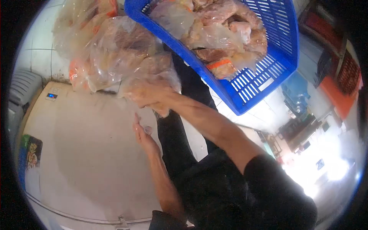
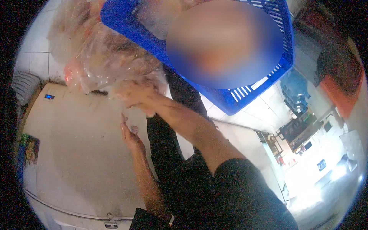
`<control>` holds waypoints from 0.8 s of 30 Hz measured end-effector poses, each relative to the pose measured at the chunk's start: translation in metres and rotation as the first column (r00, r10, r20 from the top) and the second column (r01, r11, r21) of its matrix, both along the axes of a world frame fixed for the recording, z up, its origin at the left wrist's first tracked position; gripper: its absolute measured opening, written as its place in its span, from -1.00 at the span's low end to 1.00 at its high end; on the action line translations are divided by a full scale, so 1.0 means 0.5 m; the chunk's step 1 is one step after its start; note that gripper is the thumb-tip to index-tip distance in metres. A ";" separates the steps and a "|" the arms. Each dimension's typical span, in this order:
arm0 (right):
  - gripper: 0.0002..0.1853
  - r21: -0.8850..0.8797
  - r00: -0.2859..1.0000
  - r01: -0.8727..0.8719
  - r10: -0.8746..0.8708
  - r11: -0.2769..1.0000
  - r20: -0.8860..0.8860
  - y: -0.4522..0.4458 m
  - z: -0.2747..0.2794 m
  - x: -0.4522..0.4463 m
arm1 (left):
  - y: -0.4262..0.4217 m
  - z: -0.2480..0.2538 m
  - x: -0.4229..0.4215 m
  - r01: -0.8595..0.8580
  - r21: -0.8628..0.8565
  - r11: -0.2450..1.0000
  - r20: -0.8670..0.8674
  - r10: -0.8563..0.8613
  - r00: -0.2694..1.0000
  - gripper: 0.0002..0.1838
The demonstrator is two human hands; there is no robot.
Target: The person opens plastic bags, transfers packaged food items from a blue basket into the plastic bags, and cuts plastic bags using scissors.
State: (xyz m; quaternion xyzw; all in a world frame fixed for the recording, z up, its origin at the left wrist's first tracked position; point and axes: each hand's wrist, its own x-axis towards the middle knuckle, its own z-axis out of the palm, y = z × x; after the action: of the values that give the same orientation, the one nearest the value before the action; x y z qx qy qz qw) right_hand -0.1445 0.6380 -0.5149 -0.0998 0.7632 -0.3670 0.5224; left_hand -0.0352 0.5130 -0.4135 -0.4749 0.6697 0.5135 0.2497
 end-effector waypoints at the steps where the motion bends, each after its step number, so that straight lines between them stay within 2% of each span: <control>1: -0.34 -0.029 0.992 -0.059 0.055 0.998 -0.114 -0.026 -0.044 0.017 | -0.009 -0.005 0.013 -0.121 0.034 0.992 -0.037 0.122 0.992 -0.39; 3: -0.33 -0.065 0.990 -0.126 0.122 0.990 -0.068 -0.023 -0.074 0.024 | -0.050 -0.024 0.031 -0.344 0.103 0.933 -0.100 0.354 0.930 -0.37; 6: -0.31 -0.206 0.970 -0.048 0.095 0.977 0.225 0.046 -0.065 0.018 | -0.090 -0.033 0.020 -0.469 0.079 0.880 -0.160 0.475 0.865 -0.36; 9: -0.30 -0.294 0.896 0.121 0.023 0.948 0.443 0.116 -0.053 0.027 | -0.036 -0.002 -0.020 -0.239 0.165 0.957 -0.065 0.252 0.966 -0.41; 11: -0.29 -0.314 0.870 0.176 0.002 0.933 0.493 0.138 -0.036 0.039 | 0.004 -0.003 0.017 -0.020 0.087 0.996 -0.010 0.021 1.000 -0.43; 12: -0.28 -0.322 0.888 0.153 0.013 0.934 0.460 0.140 -0.021 0.034 | 0.022 -0.012 0.026 0.090 0.055 0.994 0.016 -0.091 0.996 -0.44; 13: -0.27 -0.301 0.922 0.057 0.066 0.952 0.382 0.131 -0.011 0.024 | 0.033 -0.019 0.032 0.117 0.046 0.992 -0.010 -0.117 0.993 -0.44; 15: -0.27 -0.117 0.932 -0.279 0.298 0.953 0.205 0.083 0.026 -0.008 | 0.047 -0.015 0.053 0.176 0.039 0.984 -0.036 -0.174 0.984 -0.44; 16: -0.28 0.005 0.882 -0.452 0.446 0.892 0.153 0.054 0.040 -0.026 | 0.036 -0.016 0.068 0.173 0.012 0.985 0.037 -0.174 0.984 -0.44; 17: -0.32 0.103 0.899 -0.420 0.398 0.902 0.182 0.023 0.022 -0.014 | 0.010 -0.020 0.080 0.174 -0.013 0.985 0.108 -0.172 0.979 -0.43; 18: -0.40 0.174 0.949 0.013 0.043 0.985 -0.313 -0.018 -0.026 0.050 | -0.011 -0.022 0.084 0.178 -0.031 0.984 0.175 -0.170 0.970 -0.43; 19: -0.46 0.139 0.821 0.240 -0.125 0.961 -0.557 -0.040 -0.055 0.098 | -0.026 -0.022 0.076 0.148 -0.036 0.988 0.076 -0.145 0.987 -0.46; 20: -0.51 0.045 0.605 0.441 -0.259 0.897 -0.753 -0.062 -0.083 0.144 | -0.039 -0.026 0.060 0.115 -0.037 0.993 -0.029 -0.116 0.993 -0.49; 22: -0.57 0.030 0.553 0.487 -0.282 0.873 -0.784 -0.091 -0.057 0.152 | -0.069 -0.031 0.031 0.097 -0.050 0.994 -0.009 -0.098 0.995 -0.48; 23: -0.58 -0.013 0.793 0.475 -0.435 0.880 -0.427 -0.085 -0.015 0.162 | -0.078 -0.027 0.022 0.090 -0.065 0.994 0.002 -0.090 0.996 -0.47; 24: -0.59 -0.065 0.877 0.481 -0.481 0.874 0.013 -0.037 0.058 0.134 | -0.071 -0.021 0.006 0.131 -0.039 0.991 0.028 -0.130 0.991 -0.45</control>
State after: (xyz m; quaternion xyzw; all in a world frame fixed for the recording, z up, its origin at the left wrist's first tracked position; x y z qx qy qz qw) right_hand -0.0773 0.6193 -0.4862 0.0749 0.7524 -0.5102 0.4099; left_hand -0.0322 0.4773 -0.4239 -0.4417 0.7062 0.4764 0.2816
